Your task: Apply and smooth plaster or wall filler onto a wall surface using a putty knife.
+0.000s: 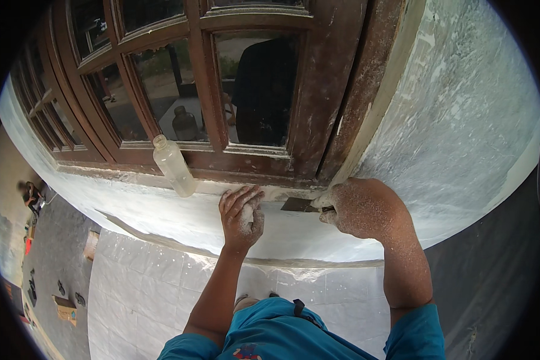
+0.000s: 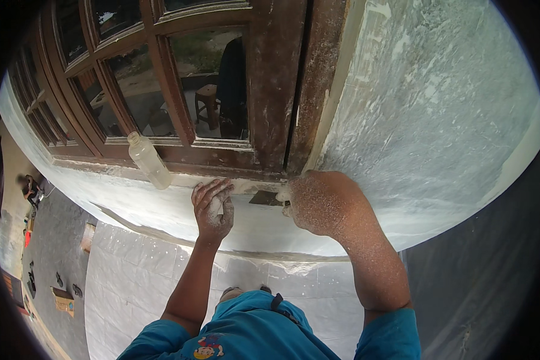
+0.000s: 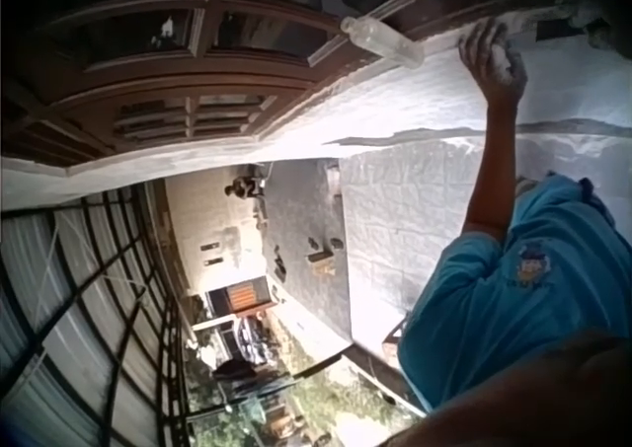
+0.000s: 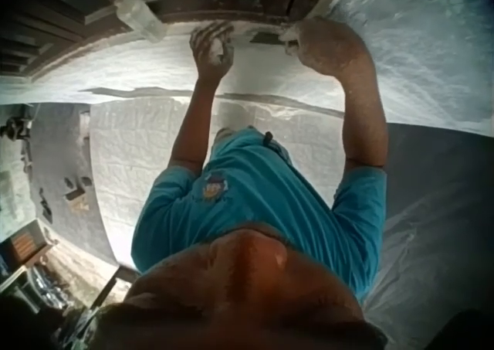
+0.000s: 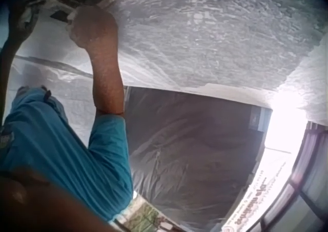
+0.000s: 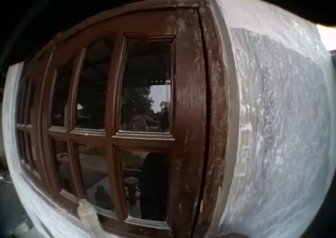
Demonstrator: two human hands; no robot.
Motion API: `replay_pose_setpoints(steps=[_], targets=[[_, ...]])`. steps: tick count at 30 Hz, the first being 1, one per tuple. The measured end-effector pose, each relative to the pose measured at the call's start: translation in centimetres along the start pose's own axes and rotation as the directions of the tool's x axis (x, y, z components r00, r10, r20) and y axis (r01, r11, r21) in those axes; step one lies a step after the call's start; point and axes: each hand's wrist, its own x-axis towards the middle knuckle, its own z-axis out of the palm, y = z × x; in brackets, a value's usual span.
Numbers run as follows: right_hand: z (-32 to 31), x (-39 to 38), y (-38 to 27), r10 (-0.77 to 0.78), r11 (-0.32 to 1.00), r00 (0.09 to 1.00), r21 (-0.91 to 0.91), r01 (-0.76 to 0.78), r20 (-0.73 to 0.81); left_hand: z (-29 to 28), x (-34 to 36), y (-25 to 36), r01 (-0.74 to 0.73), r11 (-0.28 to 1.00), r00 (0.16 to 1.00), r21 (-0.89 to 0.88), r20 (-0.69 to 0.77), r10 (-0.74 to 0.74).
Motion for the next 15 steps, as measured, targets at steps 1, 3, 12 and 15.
replay_pose_setpoints(steps=[1,3,12,15], targets=[[0.4,0.0,0.1,0.001,1.000,0.999,-0.014,-0.001,-0.037,0.0,0.1,0.0,-0.008,1.000,1.000,-0.001,0.010,0.008],[0.6,0.1,-0.3,-0.003,1.000,0.998,-0.024,0.002,-0.067,-0.2,0.0,0.0,-0.010,1.000,1.000,0.001,0.026,0.010],[0.3,0.2,0.0,0.053,0.999,0.999,-0.011,-0.054,-0.011,-0.1,-0.1,-0.1,-0.006,1.000,1.000,-0.007,0.024,0.006],[-0.4,-0.3,0.6,-0.011,0.999,1.000,0.037,0.011,-0.005,0.1,-0.1,-0.1,-0.009,1.000,1.000,0.005,0.006,0.009]])
